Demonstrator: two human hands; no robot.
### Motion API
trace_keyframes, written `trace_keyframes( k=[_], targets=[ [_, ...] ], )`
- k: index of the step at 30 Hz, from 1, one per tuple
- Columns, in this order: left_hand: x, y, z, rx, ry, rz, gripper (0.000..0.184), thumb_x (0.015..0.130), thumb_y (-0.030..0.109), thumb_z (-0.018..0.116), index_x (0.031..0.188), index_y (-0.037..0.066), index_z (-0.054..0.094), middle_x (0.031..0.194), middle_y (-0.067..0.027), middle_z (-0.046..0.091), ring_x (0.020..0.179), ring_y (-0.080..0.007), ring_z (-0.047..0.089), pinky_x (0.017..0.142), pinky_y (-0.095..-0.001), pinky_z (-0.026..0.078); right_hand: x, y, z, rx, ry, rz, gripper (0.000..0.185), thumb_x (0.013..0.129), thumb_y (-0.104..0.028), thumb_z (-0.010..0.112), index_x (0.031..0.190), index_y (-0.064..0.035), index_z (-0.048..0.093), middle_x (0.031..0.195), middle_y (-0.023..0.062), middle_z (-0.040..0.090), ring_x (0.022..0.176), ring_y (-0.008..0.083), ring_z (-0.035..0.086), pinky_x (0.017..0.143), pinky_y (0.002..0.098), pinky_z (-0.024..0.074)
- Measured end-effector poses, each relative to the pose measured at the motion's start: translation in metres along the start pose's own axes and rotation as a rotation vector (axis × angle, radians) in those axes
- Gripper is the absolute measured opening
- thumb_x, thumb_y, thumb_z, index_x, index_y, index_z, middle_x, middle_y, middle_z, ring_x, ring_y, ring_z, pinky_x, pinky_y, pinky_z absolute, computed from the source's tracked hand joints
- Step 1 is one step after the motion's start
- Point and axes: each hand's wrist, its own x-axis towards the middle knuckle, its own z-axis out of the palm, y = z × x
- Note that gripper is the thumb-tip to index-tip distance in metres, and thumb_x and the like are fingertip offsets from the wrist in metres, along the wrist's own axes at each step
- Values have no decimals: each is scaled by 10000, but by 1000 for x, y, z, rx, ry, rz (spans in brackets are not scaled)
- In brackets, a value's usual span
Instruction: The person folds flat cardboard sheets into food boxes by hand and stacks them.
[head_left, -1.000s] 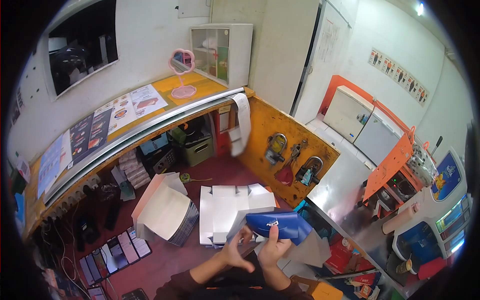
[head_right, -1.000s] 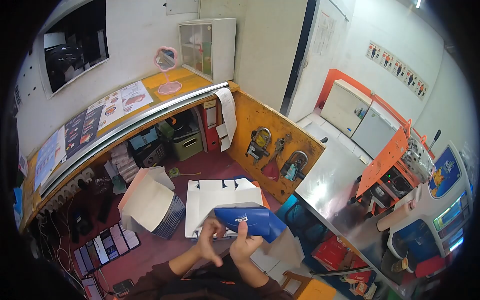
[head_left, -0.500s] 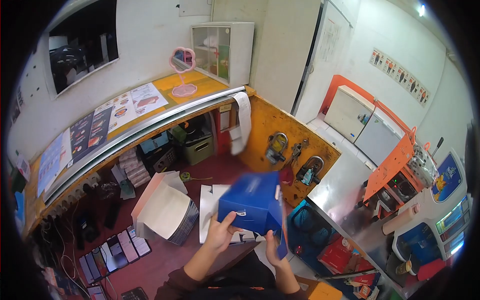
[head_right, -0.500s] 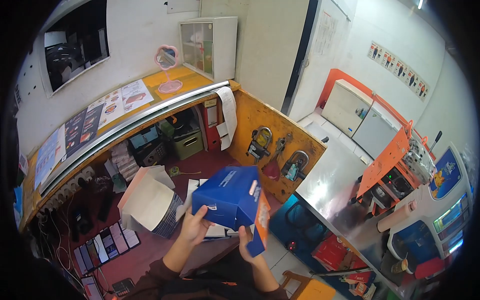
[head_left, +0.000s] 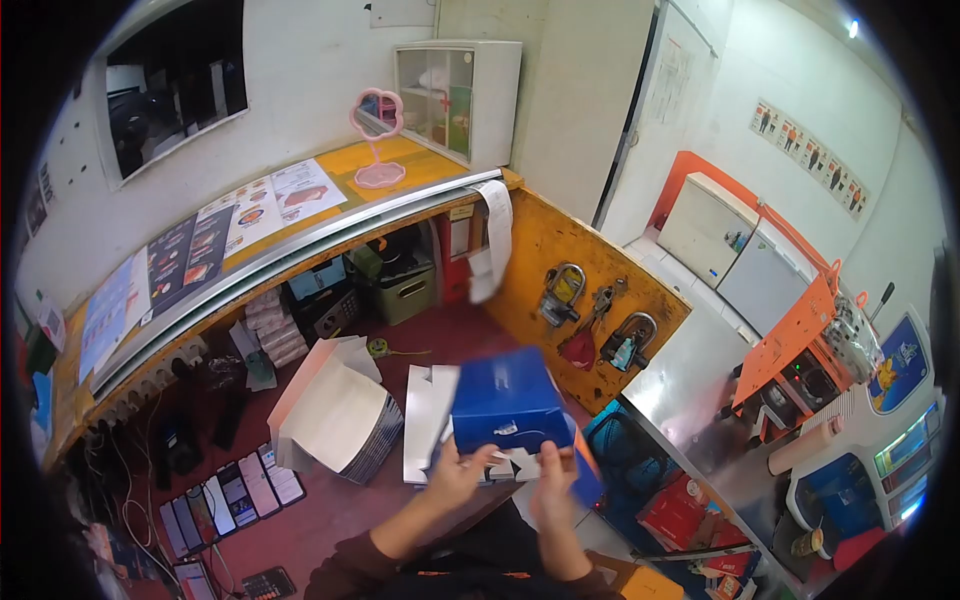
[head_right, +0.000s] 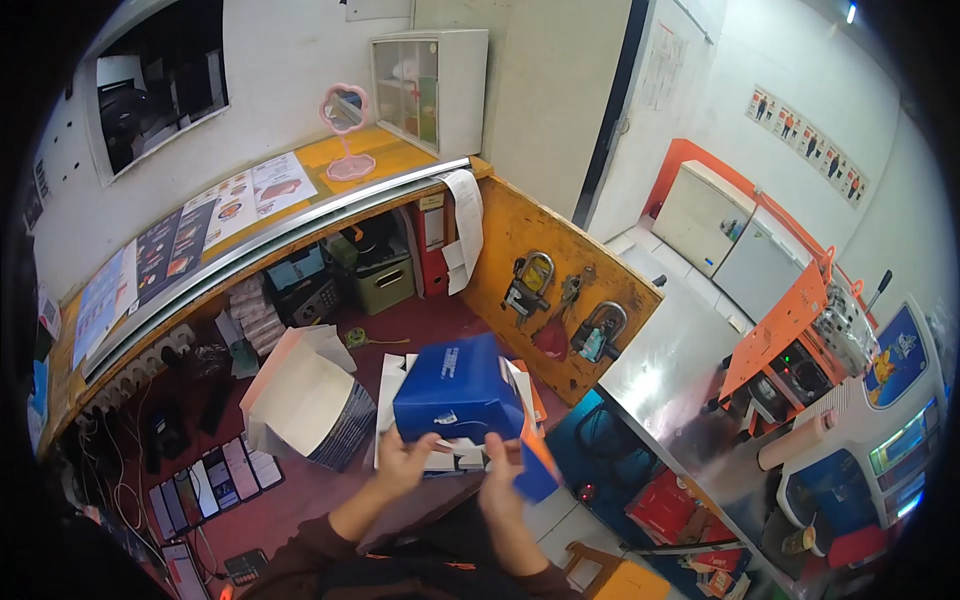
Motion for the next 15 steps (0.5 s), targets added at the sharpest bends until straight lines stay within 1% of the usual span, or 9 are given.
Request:
trace_keyframes(
  k=[1,2,3,5,7,9,11,13,15],
  targets=[
    [-4,0,13,-78,26,44,296,831,48,583,1092,-3,453,957,-116,601,874,-187,605,773,-285,471,-14,-4,17,296,37,-5,112,834,-63,591,835,-117,493,780,-1,547,702,87,520,633,226,426],
    [-4,-21,9,158,-9,180,277,822,70,602,1062,-3,483,942,-108,600,881,-187,594,778,-281,461,-22,-17,29,450,-19,131,114,832,-58,591,827,-115,492,778,0,547,702,86,520,633,227,425],
    [-2,-26,5,158,-6,181,277,822,70,602,1062,-3,483,942,-108,600,881,-187,594,778,-281,461,-25,-26,35,603,-76,268,116,830,-53,591,819,-113,492,777,0,546,702,84,521,633,227,425],
    [1,-33,-3,388,-76,308,261,834,-12,543,1082,-40,468,983,-108,579,858,-132,574,726,-267,500,-17,-29,27,642,-99,322,127,819,-42,601,813,-105,491,778,5,547,697,86,521,629,230,425],
    [6,-30,-14,557,-51,344,273,834,-5,545,1093,-35,462,975,-98,579,851,-128,570,741,-254,478,-7,-28,19,680,-124,374,137,808,-31,611,807,-98,490,778,9,549,692,88,520,624,232,425],
    [7,-2,-8,143,74,194,279,837,13,550,1099,-28,459,978,-88,576,849,-129,568,749,-247,465,0,-21,16,221,44,-28,194,747,17,659,808,-77,500,749,13,542,694,91,537,613,234,444],
    [6,-7,-8,230,71,279,286,842,19,544,1109,-23,448,997,-88,566,859,-128,563,738,-252,473,-5,-2,13,129,84,-106,184,743,21,657,808,-63,505,761,14,539,701,91,541,618,232,447],
    [-1,-16,-1,142,143,185,320,845,18,536,1143,-23,424,1021,-91,554,902,-133,550,773,-259,464,-19,6,30,211,68,29,167,776,-6,633,820,-99,501,808,22,571,712,105,533,653,247,438],
    [-4,-26,4,223,126,280,395,830,-6,549,1190,-25,386,1073,-102,524,971,-142,522,826,-271,446,-19,0,43,566,-59,326,157,803,-43,615,842,-149,505,797,-30,563,695,72,512,610,219,428]
  ],
)
